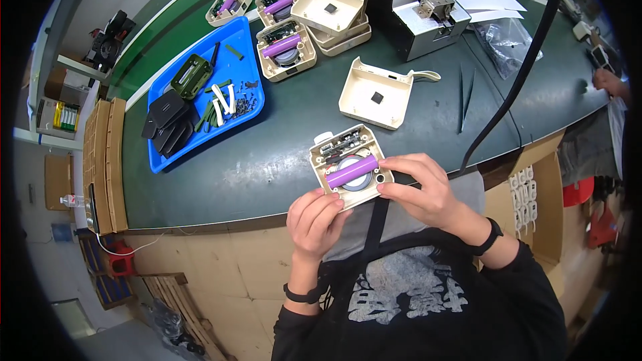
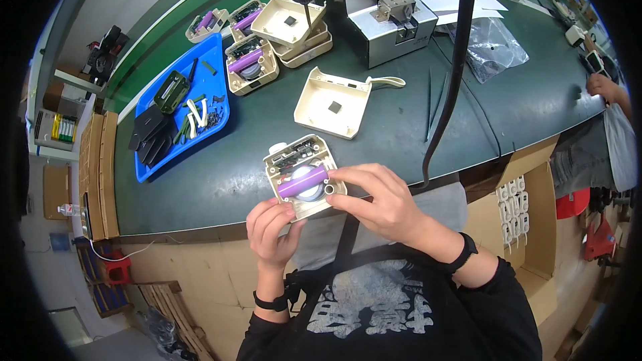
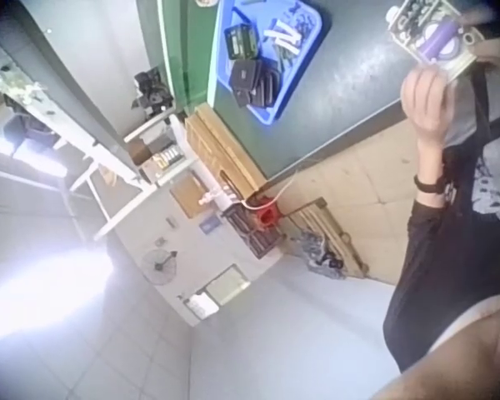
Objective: Assembling and inspecting handheld electronic devices at an industrial workbench.
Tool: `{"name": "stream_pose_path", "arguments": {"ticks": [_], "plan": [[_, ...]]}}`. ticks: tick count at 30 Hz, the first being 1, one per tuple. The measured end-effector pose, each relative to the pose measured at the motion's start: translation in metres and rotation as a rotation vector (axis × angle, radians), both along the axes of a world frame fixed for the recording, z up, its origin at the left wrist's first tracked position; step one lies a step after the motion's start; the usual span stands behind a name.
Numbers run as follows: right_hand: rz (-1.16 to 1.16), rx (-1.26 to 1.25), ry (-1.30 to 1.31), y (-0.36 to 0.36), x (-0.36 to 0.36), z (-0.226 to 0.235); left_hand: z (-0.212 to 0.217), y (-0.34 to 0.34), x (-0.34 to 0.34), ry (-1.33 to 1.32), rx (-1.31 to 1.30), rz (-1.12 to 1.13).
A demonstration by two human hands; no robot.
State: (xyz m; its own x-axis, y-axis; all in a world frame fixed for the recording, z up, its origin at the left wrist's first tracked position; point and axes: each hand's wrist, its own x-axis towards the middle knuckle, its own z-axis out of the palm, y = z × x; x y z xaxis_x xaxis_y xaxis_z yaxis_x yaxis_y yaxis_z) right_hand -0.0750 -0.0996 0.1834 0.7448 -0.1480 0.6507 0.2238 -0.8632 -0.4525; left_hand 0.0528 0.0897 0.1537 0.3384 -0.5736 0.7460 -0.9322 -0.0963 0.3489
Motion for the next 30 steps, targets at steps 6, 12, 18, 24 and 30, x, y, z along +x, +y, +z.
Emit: {"name": "stream_pose_path", "arguments": {"ticks": [6,12,18,24,30], "plan": [[-0.002,0.022,-0.003,0.0013,-0.0004,-0.0014,0.0002,0.0017,0.0005,-0.001,0.019,-0.026],[0.010,0.014,-0.005,0.0013,0.0003,-0.0029,-0.0019,0.0032,0.0008,-0.004,0.019,-0.029],[0.017,0.007,0.006,0.0008,0.0009,-0.0030,-0.0012,0.0031,0.0010,-0.002,0.029,-0.031],[0.053,-0.034,0.034,-0.0021,-0.0004,0.0024,0.0010,0.0043,0.0018,-0.031,0.051,-0.044],[0.076,-0.038,0.019,-0.0044,0.0006,0.0002,0.0003,0.0047,0.0032,-0.033,0.047,-0.057]]}}
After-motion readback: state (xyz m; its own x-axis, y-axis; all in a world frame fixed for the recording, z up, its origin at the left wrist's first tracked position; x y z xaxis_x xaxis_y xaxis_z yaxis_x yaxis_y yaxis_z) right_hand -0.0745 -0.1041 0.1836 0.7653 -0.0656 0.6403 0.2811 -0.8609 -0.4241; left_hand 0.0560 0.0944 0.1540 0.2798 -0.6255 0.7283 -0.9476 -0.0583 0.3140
